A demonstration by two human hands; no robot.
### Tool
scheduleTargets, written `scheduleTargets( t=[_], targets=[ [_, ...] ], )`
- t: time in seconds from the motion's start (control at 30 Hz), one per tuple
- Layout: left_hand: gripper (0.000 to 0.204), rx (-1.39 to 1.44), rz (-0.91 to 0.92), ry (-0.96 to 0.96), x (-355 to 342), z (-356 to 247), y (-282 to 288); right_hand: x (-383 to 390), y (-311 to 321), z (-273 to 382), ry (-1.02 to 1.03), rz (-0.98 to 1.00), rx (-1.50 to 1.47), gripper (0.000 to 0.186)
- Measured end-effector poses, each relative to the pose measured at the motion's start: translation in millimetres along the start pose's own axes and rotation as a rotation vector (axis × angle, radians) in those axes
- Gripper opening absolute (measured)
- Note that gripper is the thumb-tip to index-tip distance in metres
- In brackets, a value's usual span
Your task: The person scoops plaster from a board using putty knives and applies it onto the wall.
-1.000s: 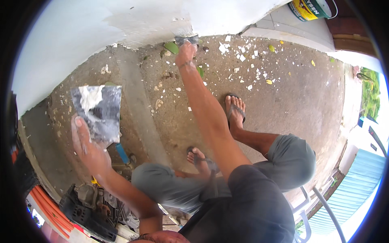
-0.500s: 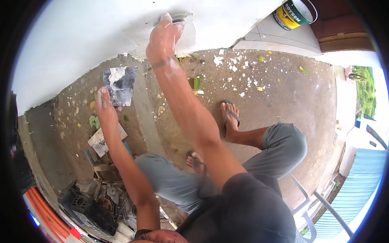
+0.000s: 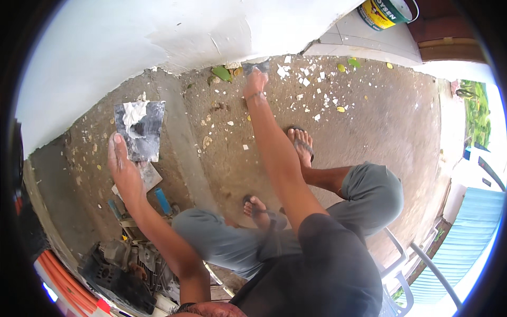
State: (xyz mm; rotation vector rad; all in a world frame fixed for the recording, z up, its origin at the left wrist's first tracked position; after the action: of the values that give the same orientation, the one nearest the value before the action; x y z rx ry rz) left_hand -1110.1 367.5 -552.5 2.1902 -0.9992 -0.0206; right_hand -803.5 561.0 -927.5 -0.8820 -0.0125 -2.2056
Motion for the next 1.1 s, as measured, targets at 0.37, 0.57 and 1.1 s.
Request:
scheduleTargets(
  t=[0.37, 0.57, 1.1],
  targets=[
    [0.042, -0.034, -0.057, -0.018, -5.9, 0.6, 1.5, 82.4, -62.3, 55.6, -0.014, 0.220, -0.145, 0.022],
    [0.044, -0.007, 0.020, -0.066, -24.2, 5.7, -27.0, 185.1, -100.4, 168.1, 0.190, 0.242, -0.237, 0.018],
    [0.053, 0.030, -0.209, 0.077, -1.1, 1.6, 18.0, 132.3, -25.9, 18.5, -0.215, 0.241, -0.450, 0.019]
  ],
)
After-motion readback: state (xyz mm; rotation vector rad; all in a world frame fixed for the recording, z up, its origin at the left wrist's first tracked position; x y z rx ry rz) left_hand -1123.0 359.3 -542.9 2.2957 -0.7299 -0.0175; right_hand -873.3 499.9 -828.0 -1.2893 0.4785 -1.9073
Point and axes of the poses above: each hand's wrist, its own x-axis away from the middle knuckle, its own y-axis out of the back of the hand, z = x × y, the point moved 8 cm from there along -x, towards the middle knuckle, and after that the axes turned 15 degrees about -x, right-handed, at the moved point
